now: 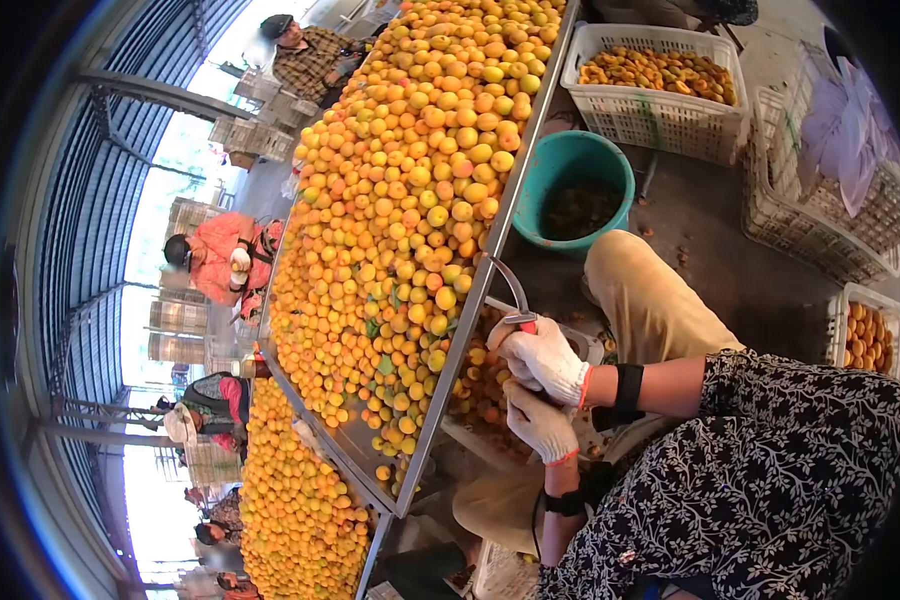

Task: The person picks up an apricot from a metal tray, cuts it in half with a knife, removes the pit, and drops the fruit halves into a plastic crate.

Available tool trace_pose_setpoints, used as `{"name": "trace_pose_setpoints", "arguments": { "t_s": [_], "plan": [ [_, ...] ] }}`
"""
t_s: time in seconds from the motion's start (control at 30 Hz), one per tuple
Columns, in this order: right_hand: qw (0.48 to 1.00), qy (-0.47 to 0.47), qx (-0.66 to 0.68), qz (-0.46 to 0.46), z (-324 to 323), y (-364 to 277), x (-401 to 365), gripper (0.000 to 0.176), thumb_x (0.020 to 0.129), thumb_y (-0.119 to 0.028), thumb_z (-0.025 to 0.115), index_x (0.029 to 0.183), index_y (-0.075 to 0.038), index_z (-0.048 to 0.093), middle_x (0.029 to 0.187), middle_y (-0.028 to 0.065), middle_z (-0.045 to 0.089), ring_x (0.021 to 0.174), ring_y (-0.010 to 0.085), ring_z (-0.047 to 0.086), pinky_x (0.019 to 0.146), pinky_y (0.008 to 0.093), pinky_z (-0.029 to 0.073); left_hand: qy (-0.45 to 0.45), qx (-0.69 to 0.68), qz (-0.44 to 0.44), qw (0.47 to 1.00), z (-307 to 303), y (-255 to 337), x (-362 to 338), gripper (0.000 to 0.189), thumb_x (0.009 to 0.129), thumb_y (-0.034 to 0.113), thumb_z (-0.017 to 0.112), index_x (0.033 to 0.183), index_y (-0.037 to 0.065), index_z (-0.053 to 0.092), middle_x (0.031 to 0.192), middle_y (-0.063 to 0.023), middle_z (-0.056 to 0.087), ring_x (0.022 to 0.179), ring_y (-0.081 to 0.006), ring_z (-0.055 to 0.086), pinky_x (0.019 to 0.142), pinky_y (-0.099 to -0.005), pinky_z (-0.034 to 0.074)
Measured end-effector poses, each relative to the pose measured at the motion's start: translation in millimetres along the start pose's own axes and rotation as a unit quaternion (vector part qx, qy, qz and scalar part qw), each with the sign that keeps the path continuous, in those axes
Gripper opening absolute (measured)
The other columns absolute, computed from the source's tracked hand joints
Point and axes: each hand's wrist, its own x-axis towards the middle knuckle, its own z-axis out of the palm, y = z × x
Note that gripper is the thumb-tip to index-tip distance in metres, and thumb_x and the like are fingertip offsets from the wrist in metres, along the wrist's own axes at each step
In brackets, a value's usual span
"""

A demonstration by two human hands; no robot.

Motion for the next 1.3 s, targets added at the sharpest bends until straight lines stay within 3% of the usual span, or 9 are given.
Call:
{"name": "trace_pose_setpoints", "arguments": {
  "t_s": [0.3,0.43,0.7,0.73,0.8,0.87,0.93,1.0,1.3],
  "plan": [
    [0.994,0.057,0.09,0.04,-22.3,22.8,15.2,0.007,0.084,-0.005,0.052,0.087,-0.01,0.056,0.056,-0.0069,0.036,0.04,0.0053,0.029,0.037,0.0209,0.02,0.027,-0.04,0.061,0.997,5.7,-36.3,11.1,0.041,0.1,0.03,0.044,0.079,-0.004,0.053,0.079,-0.0016,0.055,0.076,-0.0116,0.045,0.067,-0.0301,0.043],
    [0.968,0.095,0.205,0.111,-59.2,25.0,40.6,0.013,0.088,-0.005,0.049,0.082,-0.016,0.052,0.056,-0.0097,0.03,0.042,0.0045,0.022,0.038,0.0208,0.015,-0.075,-0.055,0.069,0.993,13.1,-48.1,19.1,0.03,0.097,0.023,0.055,0.081,-0.002,0.058,0.079,0.0028,0.053,0.075,-0.0073,0.043,0.066,-0.025,0.04],
    [0.957,0.06,0.264,0.102,-106.0,-6.1,76.2,0.023,0.094,-0.015,0.049,0.07,-0.015,0.05,0.051,-0.0092,0.031,0.039,0.0053,0.026,0.034,0.0222,0.022,-0.179,-0.166,-0.097,0.965,55.7,-19.2,44.8,0.038,0.097,0.037,0.055,0.093,-0.001,0.062,0.083,0.0005,0.057,0.076,-0.0107,0.05,0.069,-0.0278,0.043],
    [0.947,0.056,0.287,0.136,-122.6,-13.2,97.4,0.029,0.094,-0.025,0.045,0.066,-0.017,0.043,0.05,-0.0087,0.032,0.038,0.0061,0.027,0.035,0.0236,0.021,-0.155,-0.208,-0.187,0.947,59.7,-11.2,46.1,0.042,0.097,0.041,0.054,0.097,0.0,0.062,0.084,0.0,0.057,0.077,-0.0125,0.051,0.07,-0.0291,0.044],
    [0.872,0.024,0.483,0.078,-112.0,-56.2,107.1,0.025,0.093,-0.021,0.048,0.068,-0.016,0.045,0.05,-0.0091,0.032,0.038,0.0062,0.029,0.035,0.0242,0.023,-0.191,-0.128,-0.124,0.965,64.1,-30.9,64.0,0.048,0.097,0.044,0.051,0.105,-0.001,0.062,0.087,-0.0075,0.06,0.081,-0.0181,0.054,0.073,-0.0327,0.045],
    [0.929,-0.065,0.359,-0.064,-130.0,-91.2,132.8,0.019,0.091,-0.013,0.052,0.072,-0.013,0.05,0.054,-0.0072,0.037,0.041,0.0063,0.032,0.037,0.0229,0.027,-0.137,0.107,0.127,0.977,57.3,-35.1,70.5,0.041,0.097,0.039,0.05,0.105,-0.001,0.06,0.083,-0.0175,0.063,0.077,-0.0296,0.06,0.07,-0.0373,0.046],
    [0.953,0.144,0.063,-0.258,-100.4,-127.3,115.4,0.008,0.089,-0.007,0.055,0.082,-0.009,0.058,0.064,-0.003,0.047,0.048,0.0054,0.041,0.042,0.0219,0.034,-0.046,0.33,0.212,0.919,28.0,-36.4,69.9,0.032,0.097,0.035,0.049,0.089,0.005,0.055,0.071,-0.0223,0.062,0.074,-0.0431,0.06,0.063,-0.0473,0.046],
    [0.718,0.261,-0.392,-0.513,-113.0,-134.9,134.9,0.009,0.092,-0.008,0.054,0.094,-0.008,0.062,0.074,-0.0008,0.052,0.056,0.0045,0.047,0.047,0.0212,0.039,-0.058,0.514,0.18,0.837,-4.1,-58.3,84.1,0.032,0.093,0.04,0.052,0.094,0.008,0.055,0.086,-0.0202,0.062,0.07,-0.0393,0.062,0.061,-0.0479,0.05],
    [0.946,0.192,-0.104,-0.241,-75.6,-92.5,109.9,0.018,0.095,-0.017,0.053,0.109,-0.007,0.055,0.064,-0.0045,0.042,0.044,0.0056,0.036,0.039,0.0221,0.033,0.189,0.504,0.339,0.771,-47.2,32.1,124.4,0.026,0.086,0.028,0.064,0.102,0.008,0.058,0.095,-0.017,0.061,0.078,-0.0372,0.063,0.068,-0.0441,0.052]
  ]
}}
